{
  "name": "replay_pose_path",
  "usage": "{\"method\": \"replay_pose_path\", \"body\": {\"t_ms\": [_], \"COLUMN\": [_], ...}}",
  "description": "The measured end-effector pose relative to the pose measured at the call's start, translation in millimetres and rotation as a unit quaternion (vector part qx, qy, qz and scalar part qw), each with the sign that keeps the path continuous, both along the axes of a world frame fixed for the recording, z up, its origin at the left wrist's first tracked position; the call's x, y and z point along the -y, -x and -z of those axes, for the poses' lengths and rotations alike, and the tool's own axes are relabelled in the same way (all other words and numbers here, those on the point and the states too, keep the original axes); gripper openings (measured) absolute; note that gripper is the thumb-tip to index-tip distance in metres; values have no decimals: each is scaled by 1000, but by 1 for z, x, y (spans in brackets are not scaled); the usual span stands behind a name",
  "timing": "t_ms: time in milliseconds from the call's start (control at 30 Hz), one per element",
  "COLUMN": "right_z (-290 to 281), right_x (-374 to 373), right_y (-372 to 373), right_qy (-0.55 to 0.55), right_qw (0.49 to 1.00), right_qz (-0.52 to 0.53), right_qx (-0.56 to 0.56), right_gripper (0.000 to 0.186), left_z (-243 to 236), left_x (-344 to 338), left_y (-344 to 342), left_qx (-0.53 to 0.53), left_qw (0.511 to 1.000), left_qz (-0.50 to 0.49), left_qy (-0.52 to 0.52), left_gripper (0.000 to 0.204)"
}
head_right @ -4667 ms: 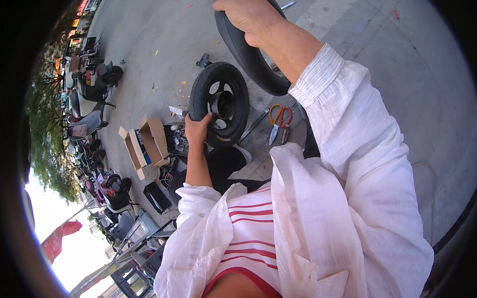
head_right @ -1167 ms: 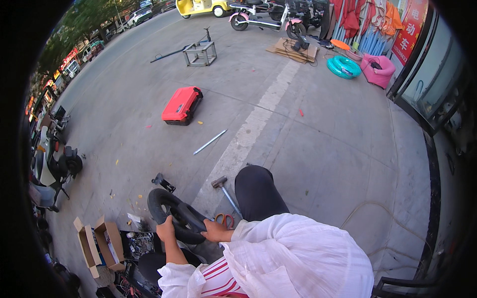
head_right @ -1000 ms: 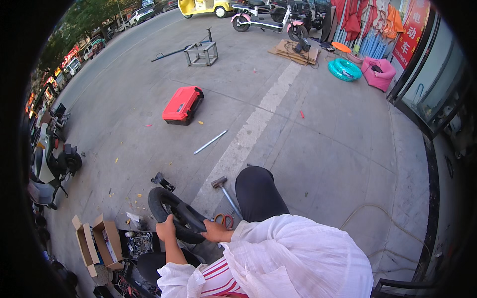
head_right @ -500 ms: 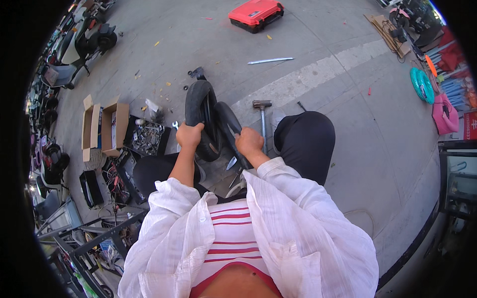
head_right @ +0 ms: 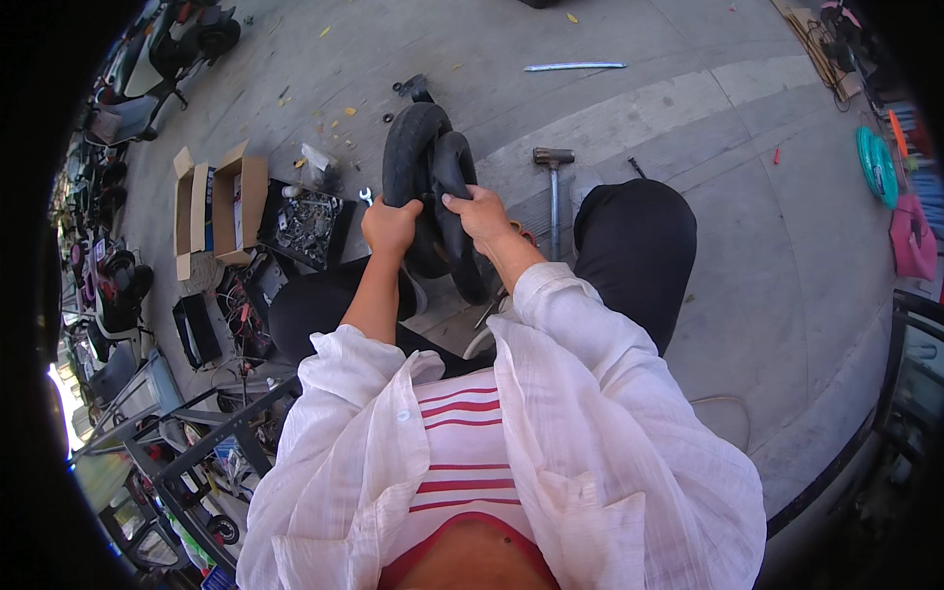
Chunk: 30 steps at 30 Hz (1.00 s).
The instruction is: The person removes a tire from a wheel rim, inspects the tire and rim, and then attempts to reseat the tire onto the rim using a metal tire lever. The person repeatedly manipulates the tire and rim, trying to fit the tire bead back onto the rim.
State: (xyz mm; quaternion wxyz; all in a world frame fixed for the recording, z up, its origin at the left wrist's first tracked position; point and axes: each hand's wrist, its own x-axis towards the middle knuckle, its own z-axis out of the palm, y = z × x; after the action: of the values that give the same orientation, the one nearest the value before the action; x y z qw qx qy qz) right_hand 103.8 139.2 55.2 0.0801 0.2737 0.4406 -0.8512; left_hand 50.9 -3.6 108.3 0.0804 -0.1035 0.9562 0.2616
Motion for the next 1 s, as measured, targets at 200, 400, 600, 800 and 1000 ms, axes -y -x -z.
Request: {"method": "replay_pose_path", "body": {"t_ms": [200, 400, 600, 800, 1000], "right_z": [16, 2, 1, 33, 33], "right_x": [18, 26, 33, 35, 30], "right_y": [13, 20, 25, 28, 29], "right_qy": [-142, -427, -504, -429, -122], "right_qw": [989, 901, 860, 902, 990], "right_qz": [4, -69, -74, -29, -75], "right_qx": [-41, -31, -21, 32, -5], "right_gripper": [20, 27, 29, 36, 36], "left_z": [5, 7, -4, 3, 2], "left_x": [2, 5, 3, 13, 12], "left_y": [4, 5, -1, -11, -11], "left_qx": [-1, -8, -7, -23, -26], "left_qw": [999, 999, 997, 995, 995], "left_qz": [3, -17, -22, -37, -37], "left_qy": [-33, -51, -74, -90, -94], "left_gripper": [49, 47, 52, 51, 48]}}
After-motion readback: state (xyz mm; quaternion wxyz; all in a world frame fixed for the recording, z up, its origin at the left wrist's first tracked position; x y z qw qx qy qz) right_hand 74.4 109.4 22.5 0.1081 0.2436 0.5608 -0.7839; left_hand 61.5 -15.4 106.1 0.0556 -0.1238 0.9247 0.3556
